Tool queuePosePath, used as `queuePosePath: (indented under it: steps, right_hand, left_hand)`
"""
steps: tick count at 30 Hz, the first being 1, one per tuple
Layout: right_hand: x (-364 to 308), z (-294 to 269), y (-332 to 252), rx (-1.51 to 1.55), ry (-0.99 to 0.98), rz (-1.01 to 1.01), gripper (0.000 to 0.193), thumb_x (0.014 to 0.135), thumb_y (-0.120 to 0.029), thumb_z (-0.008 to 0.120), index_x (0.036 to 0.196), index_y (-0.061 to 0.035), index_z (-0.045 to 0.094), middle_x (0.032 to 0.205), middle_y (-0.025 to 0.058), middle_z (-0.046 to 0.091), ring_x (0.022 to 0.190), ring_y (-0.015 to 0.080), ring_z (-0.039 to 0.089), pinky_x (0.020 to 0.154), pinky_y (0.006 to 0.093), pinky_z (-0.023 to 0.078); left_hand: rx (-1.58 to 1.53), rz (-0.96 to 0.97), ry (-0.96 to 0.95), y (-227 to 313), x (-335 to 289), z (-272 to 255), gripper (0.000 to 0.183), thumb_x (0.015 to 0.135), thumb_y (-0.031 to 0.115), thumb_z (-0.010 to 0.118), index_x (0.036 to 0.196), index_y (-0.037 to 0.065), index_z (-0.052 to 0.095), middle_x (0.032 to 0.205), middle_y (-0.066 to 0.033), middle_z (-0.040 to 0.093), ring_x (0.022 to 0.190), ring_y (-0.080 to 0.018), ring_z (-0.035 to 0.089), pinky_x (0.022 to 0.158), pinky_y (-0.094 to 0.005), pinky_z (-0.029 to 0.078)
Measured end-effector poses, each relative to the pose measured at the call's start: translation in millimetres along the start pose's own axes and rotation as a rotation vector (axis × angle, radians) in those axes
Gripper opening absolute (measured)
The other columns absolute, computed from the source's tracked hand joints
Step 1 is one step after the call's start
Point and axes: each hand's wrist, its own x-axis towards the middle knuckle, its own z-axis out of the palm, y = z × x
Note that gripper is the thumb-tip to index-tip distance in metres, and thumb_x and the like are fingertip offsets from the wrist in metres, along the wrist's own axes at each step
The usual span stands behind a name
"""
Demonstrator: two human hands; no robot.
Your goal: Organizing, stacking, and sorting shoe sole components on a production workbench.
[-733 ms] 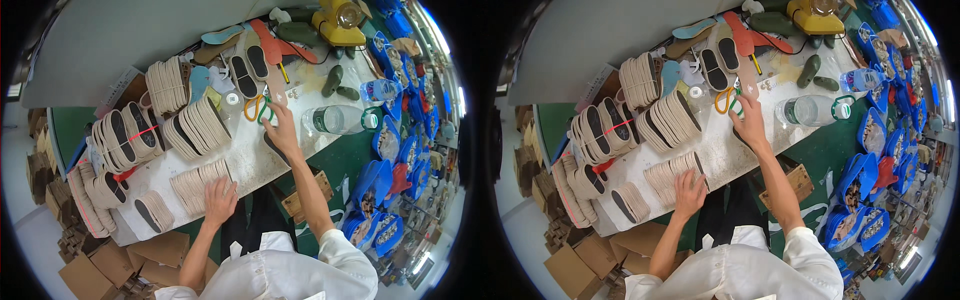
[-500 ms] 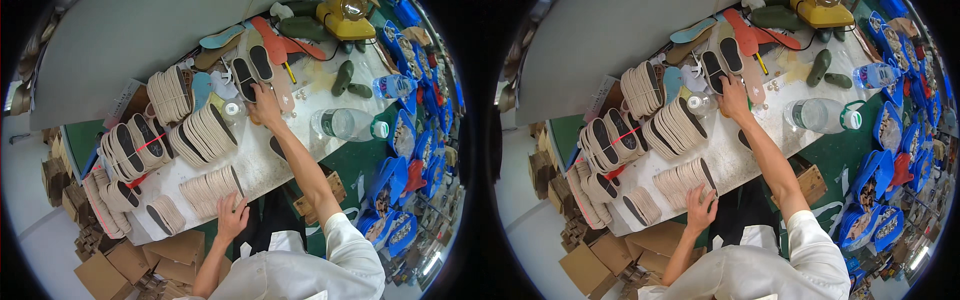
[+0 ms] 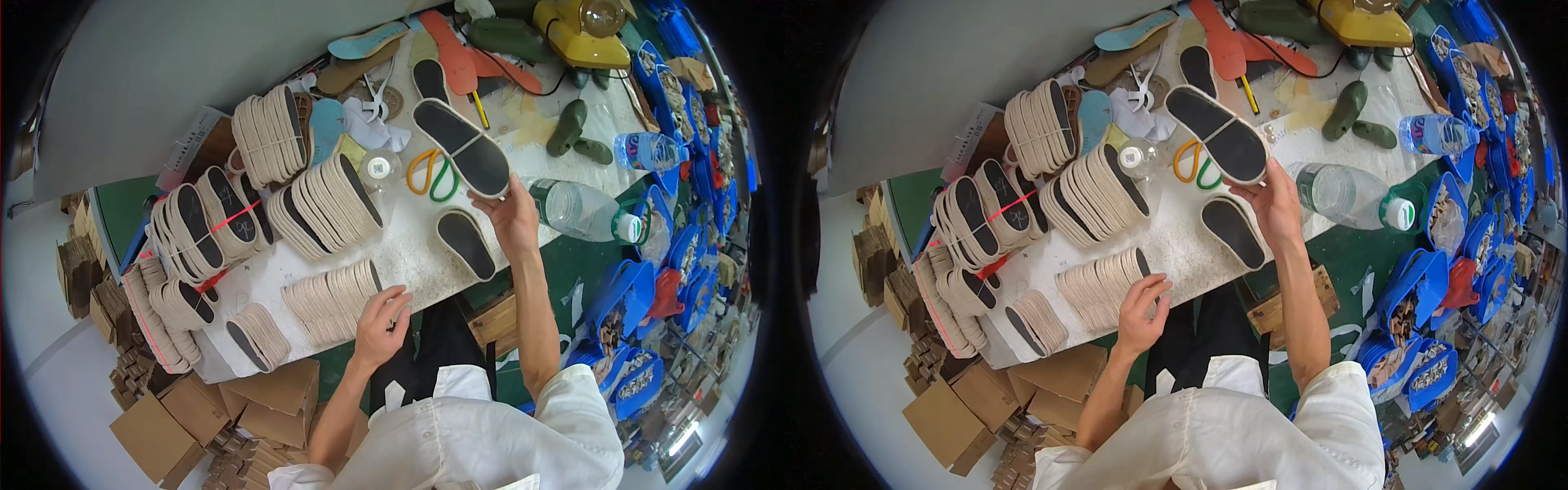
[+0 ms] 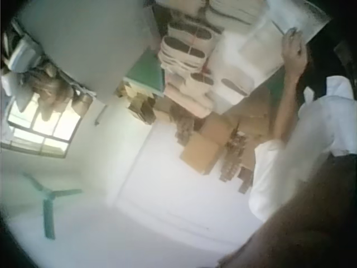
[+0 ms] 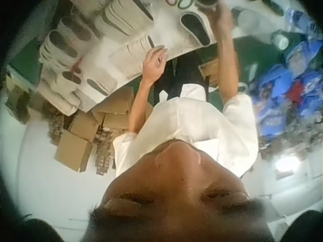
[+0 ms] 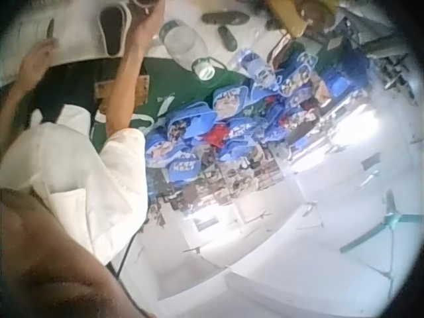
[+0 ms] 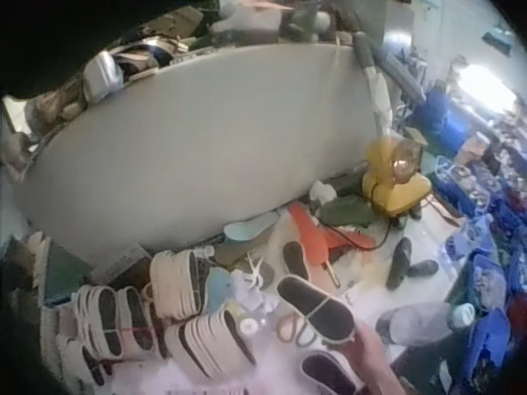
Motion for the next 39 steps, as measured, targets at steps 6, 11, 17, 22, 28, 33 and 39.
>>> queuePosePath:
  steps: [6,11,17,22,28,33,39]
  right_hand:
    - [-69,5,8,-0.009,-0.006,0.057,0.048,0.112,-0.033,0.038,0.138,0.0041,0.055,0.130,0.0154,0.067,0.116,0.0263,0.067,0.097,0.0424,0.056]
    - [-130,30,11,-0.788,0.026,-0.014,0.035,0.105,-0.014,0.054,0.135,0.0043,0.059,0.128,0.0148,0.066,0.116,0.0240,0.065,0.098,0.0353,0.051]
    - [-161,54,36,-1.024,-0.087,-0.426,0.047,0.091,-0.004,0.070,0.136,0.0035,0.058,0.135,0.0224,0.061,0.120,0.0385,0.061,0.103,0.0433,0.049]
    - [-178,62,44,-1.041,-0.088,-0.419,0.052,0.086,-0.005,0.075,0.135,0.0014,0.060,0.136,0.0205,0.060,0.118,0.0381,0.060,0.101,0.0433,0.049]
    - [-181,70,46,-0.948,-0.142,-0.310,0.054,0.083,-0.010,0.081,0.133,-0.0015,0.063,0.135,0.0192,0.060,0.118,0.0364,0.061,0.099,0.0414,0.052]
    - [-182,71,56,-0.908,-0.172,-0.260,0.054,0.082,-0.007,0.080,0.133,-0.0008,0.062,0.135,0.0198,0.060,0.118,0.0342,0.062,0.095,0.0388,0.054]
    - [-193,65,67,-0.860,-0.141,-0.126,0.051,0.085,0.001,0.072,0.135,0.0028,0.060,0.135,0.0197,0.057,0.118,0.0273,0.060,0.090,0.0343,0.054]
  left_hand:
    - [-0.754,-0.479,0.232,30,30,2,0.027,0.090,0.004,0.073,0.117,0.001,0.071,0.122,-0.0149,0.067,0.107,-0.0295,0.069,0.091,-0.0353,0.054]
    - [0.095,0.170,0.313,61,79,3,0.027,0.086,0.001,0.075,0.113,-0.001,0.072,0.112,-0.0129,0.067,0.097,-0.0275,0.066,0.085,-0.0358,0.053]
    - [0.298,0.261,0.375,41,68,22,0.025,0.078,-0.003,0.076,0.102,-0.002,0.073,0.093,-0.0105,0.070,0.079,-0.0293,0.068,0.070,-0.0399,0.055]
    - [0.094,0.136,0.322,29,55,23,0.030,0.073,-0.006,0.076,0.102,0.000,0.073,0.101,-0.0123,0.071,0.086,-0.0314,0.070,0.075,-0.0390,0.056]
    - [-0.107,0.063,0.244,12,40,9,0.034,0.076,-0.010,0.074,0.108,-0.003,0.070,0.111,-0.0158,0.071,0.096,-0.0310,0.072,0.082,-0.0369,0.058]
    - [0.018,0.119,0.349,8,25,9,0.027,0.078,-0.008,0.074,0.105,-0.001,0.073,0.106,-0.0164,0.074,0.090,-0.0335,0.073,0.080,-0.0391,0.059]
    - [0.092,0.171,0.384,5,22,8,0.022,0.075,-0.003,0.077,0.094,0.003,0.070,0.093,-0.0098,0.072,0.079,-0.0315,0.071,0.070,-0.0404,0.056]
